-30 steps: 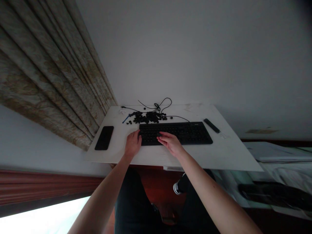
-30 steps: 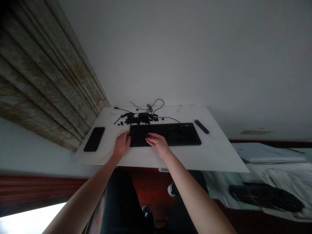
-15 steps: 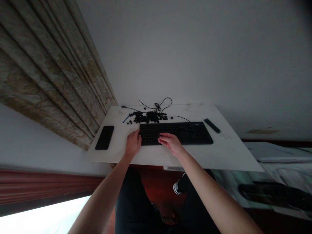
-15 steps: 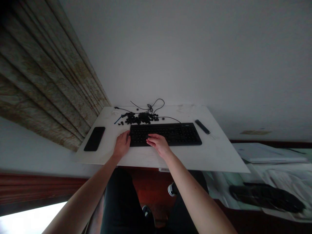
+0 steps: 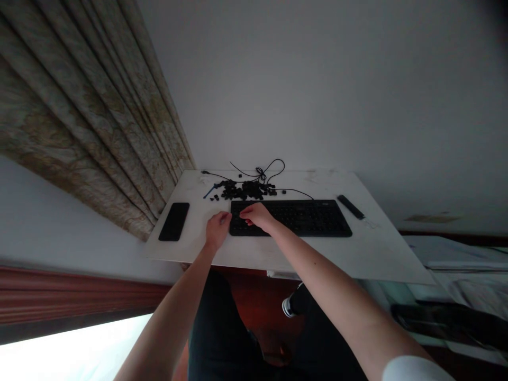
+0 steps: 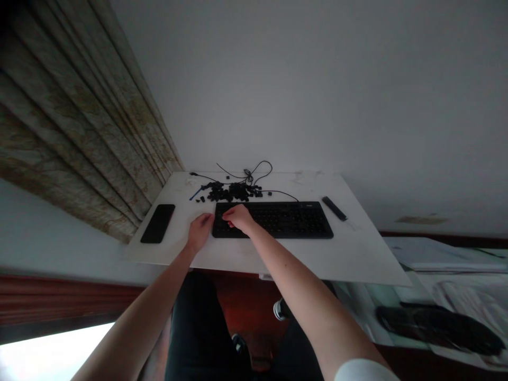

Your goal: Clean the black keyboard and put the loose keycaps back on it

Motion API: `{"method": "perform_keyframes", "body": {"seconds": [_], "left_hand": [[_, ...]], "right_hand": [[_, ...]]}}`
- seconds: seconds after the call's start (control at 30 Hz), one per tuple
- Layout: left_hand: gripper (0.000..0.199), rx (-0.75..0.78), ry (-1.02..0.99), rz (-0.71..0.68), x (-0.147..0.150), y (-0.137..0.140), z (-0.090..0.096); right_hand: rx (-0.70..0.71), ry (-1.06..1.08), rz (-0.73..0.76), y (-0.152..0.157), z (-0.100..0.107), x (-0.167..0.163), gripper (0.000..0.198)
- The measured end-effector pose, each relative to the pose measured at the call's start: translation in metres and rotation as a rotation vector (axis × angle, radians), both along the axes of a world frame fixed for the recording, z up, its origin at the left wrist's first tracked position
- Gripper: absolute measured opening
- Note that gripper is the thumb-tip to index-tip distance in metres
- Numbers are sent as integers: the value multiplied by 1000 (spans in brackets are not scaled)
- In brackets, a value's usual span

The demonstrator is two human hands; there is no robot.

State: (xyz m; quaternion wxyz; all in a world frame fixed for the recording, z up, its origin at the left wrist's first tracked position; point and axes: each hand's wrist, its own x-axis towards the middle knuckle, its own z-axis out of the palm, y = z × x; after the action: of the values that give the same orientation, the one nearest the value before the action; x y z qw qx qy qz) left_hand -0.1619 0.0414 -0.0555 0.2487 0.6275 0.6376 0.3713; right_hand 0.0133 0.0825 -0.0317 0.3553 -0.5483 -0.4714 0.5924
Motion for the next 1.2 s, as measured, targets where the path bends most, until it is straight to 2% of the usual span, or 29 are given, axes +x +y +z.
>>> {"method": "perform_keyframes", "body": {"seconds": [0.27,0.5,0.63,0.87,1.2], "left_hand": [[25,-2,50,6,-1,1,-2],[19,11,70,1,-2,3,-7],[19,-13,77,19,-1,3,-6],[19,-36,61,30,0,4,-5],[18,-27,61,47,-1,5,-9]], "right_hand": [[88,-290,116,11,3,-14,5],[116,-445,94,9,8,-21,4],[119,-458,105,9,10,-21,5],[-18,-414,160,13,19,-20,9],[-16,-417,150,16,16,-21,7]]}}
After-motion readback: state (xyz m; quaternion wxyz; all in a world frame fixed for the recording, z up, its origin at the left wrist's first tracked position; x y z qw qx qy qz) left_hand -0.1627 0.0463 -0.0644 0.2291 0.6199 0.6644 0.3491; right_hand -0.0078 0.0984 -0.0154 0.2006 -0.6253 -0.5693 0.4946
